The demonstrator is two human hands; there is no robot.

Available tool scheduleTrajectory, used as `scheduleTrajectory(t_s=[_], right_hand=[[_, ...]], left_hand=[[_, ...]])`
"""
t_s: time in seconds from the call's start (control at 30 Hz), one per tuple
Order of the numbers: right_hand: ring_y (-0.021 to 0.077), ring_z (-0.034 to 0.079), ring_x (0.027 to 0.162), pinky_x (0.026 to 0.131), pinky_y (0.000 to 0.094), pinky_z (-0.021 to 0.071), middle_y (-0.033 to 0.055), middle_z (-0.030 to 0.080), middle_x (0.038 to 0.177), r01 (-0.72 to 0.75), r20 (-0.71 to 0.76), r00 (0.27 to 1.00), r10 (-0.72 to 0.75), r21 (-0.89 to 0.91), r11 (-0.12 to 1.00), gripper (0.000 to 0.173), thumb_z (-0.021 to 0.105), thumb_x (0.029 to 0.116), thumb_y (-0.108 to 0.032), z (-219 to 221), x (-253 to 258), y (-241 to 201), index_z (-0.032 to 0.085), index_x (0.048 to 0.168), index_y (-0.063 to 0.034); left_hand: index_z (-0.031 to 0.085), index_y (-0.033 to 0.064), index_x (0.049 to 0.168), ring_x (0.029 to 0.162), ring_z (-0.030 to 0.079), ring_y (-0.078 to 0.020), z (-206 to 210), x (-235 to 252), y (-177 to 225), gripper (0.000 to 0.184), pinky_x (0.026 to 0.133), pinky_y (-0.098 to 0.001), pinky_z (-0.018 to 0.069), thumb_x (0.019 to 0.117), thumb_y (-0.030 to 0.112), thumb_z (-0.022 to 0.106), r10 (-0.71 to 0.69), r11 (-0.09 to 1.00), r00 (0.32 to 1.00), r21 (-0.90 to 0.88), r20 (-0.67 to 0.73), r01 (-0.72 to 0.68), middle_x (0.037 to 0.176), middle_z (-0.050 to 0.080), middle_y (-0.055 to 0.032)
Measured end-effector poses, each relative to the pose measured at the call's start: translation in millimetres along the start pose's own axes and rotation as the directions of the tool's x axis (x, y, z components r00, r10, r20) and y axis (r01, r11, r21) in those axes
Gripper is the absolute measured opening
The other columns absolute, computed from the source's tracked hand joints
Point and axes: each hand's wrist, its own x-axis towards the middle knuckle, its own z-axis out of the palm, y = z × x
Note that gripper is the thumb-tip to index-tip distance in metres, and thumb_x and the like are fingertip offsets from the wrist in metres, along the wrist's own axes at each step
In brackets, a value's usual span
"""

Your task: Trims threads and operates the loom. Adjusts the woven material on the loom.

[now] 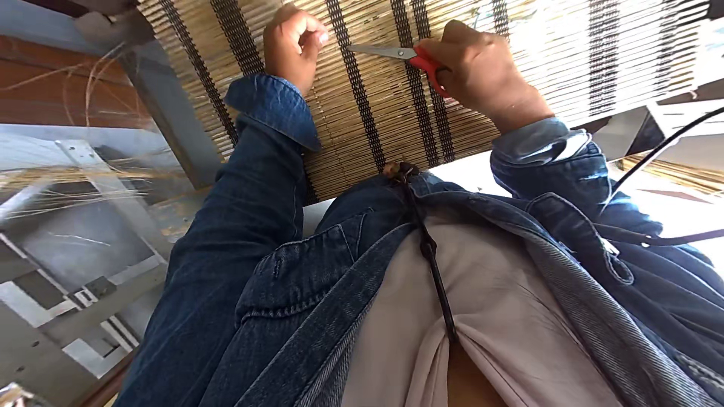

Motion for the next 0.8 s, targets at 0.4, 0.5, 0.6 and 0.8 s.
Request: scheduleTrajectory(t_s=[0.4,0.5,0.6,0.8], right_hand=[[0.0473,0.063,0.111,0.091,0.0629,0.0497,0.0285,0.059,0.129,-0.028,0.078,0.996,0.029,-0.017,0.999,0.047,0.057,0.0966,-0.008,2.4,19.5,-19.1,0.058,0.144,-0.0049],[0.0477,0.067,0.101,0.083,0.0634,0.0516,0.0272,0.064,0.12,0.01,0.02,1.0,-0.009,-0.059,0.998,0.037,0.051,0.1023,-0.007,4.8,18.9,-17.8,0.064,0.137,-0.0051],[0.0445,0.068,0.097,0.082,0.0609,0.0525,0.0255,0.066,0.115,0.032,-0.099,0.995,-0.03,0.022,0.999,0.039,0.051,0.1005,-0.006,0.6,10.5,-7.7,0.066,0.136,-0.0065],[0.0234,0.067,0.104,0.093,0.0316,0.0555,0.0227,0.065,0.121,-0.144,-0.469,0.836,0.285,0.313,0.939,0.041,0.061,0.0991,-0.012,-25.8,-40.8,62.1,0.063,0.138,-0.0018]], left_hand=[[0.072,-0.0026,0.112,0.107,0.067,-0.0197,1.3,0.4,-2.6,0.028,0.098,-0.0308,0.0498,0.1012,0.017,0.055,0.0,1.0,1.0,-0.011,-0.002,0.0,0.113,0.07,-0.0193],[0.072,-0.0028,0.111,0.104,0.067,-0.0188,1.3,0.0,-3.0,0.028,0.096,-0.0302,0.0507,0.1009,0.017,0.055,-0.002,1.0,1.0,-0.012,-0.01,0.002,0.112,0.07,-0.0189],[0.071,-0.0029,0.114,0.107,0.066,-0.0196,0.1,1.1,-2.0,0.031,0.097,-0.03,0.0501,0.1022,0.019,0.053,-0.018,1.0,1.0,-0.008,-0.025,0.017,0.114,0.069,-0.0194],[0.066,-0.0081,0.102,0.152,0.027,-0.0462,22.1,-33.9,42.1,0.026,0.125,-0.0573,0.0216,0.1038,0.009,0.047,0.198,0.974,0.963,0.073,0.181,-0.214,0.156,0.044,-0.0264]])
